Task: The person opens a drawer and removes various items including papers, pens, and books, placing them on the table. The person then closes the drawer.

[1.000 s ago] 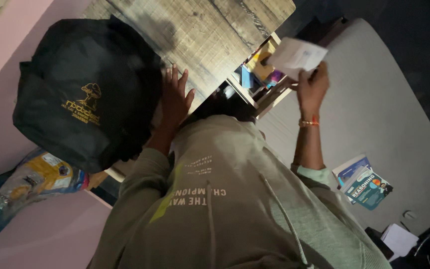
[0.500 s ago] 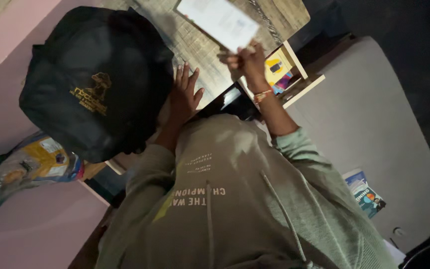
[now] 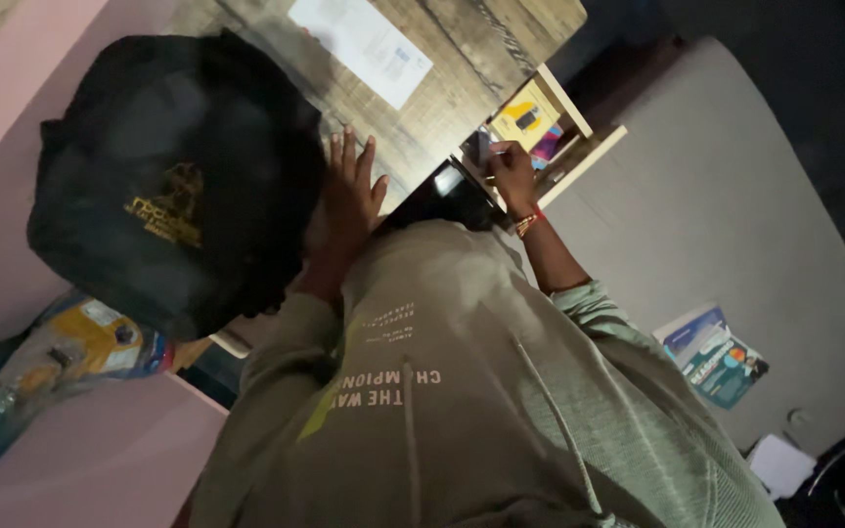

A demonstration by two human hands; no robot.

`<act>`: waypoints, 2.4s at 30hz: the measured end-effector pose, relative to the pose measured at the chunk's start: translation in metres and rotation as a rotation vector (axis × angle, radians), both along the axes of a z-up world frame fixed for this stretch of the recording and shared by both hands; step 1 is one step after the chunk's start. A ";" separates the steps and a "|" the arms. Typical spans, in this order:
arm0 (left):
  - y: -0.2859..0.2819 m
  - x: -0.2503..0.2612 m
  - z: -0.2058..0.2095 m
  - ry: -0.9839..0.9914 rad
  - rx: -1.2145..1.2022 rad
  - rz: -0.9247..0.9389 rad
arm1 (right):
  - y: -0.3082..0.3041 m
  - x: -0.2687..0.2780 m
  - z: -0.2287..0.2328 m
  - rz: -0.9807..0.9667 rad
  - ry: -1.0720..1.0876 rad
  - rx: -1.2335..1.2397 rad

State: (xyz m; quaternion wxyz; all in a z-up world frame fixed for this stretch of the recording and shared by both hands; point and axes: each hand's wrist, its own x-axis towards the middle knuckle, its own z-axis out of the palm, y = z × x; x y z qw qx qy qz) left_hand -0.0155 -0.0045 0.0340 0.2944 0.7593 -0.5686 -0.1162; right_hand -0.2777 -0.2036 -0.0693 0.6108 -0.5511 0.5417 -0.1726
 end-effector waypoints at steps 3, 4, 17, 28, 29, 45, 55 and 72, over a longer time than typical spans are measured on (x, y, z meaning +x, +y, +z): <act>-0.007 -0.001 0.017 -0.101 0.070 -0.029 | -0.009 -0.025 -0.015 -0.063 0.247 -0.071; -0.005 0.000 0.024 -0.166 0.127 -0.068 | -0.013 -0.033 -0.021 -0.035 0.259 -0.175; -0.019 0.003 -0.020 -0.042 0.071 -0.091 | -0.026 -0.031 -0.065 -0.184 0.229 -0.051; -0.018 0.003 -0.029 -0.013 0.072 -0.068 | -0.047 -0.024 -0.050 -0.646 -0.403 0.688; -0.018 0.004 -0.028 -0.016 0.066 -0.070 | -0.049 -0.023 -0.049 -0.635 -0.454 0.698; -0.019 0.005 -0.030 0.025 0.082 -0.074 | -0.023 -0.039 0.007 -0.689 -0.331 0.192; -0.018 0.004 -0.034 0.002 0.100 -0.061 | -0.014 -0.044 0.084 -0.383 -0.384 -0.090; 0.006 -0.019 -0.046 0.154 -0.101 0.256 | -0.002 0.126 0.054 0.205 -0.473 0.285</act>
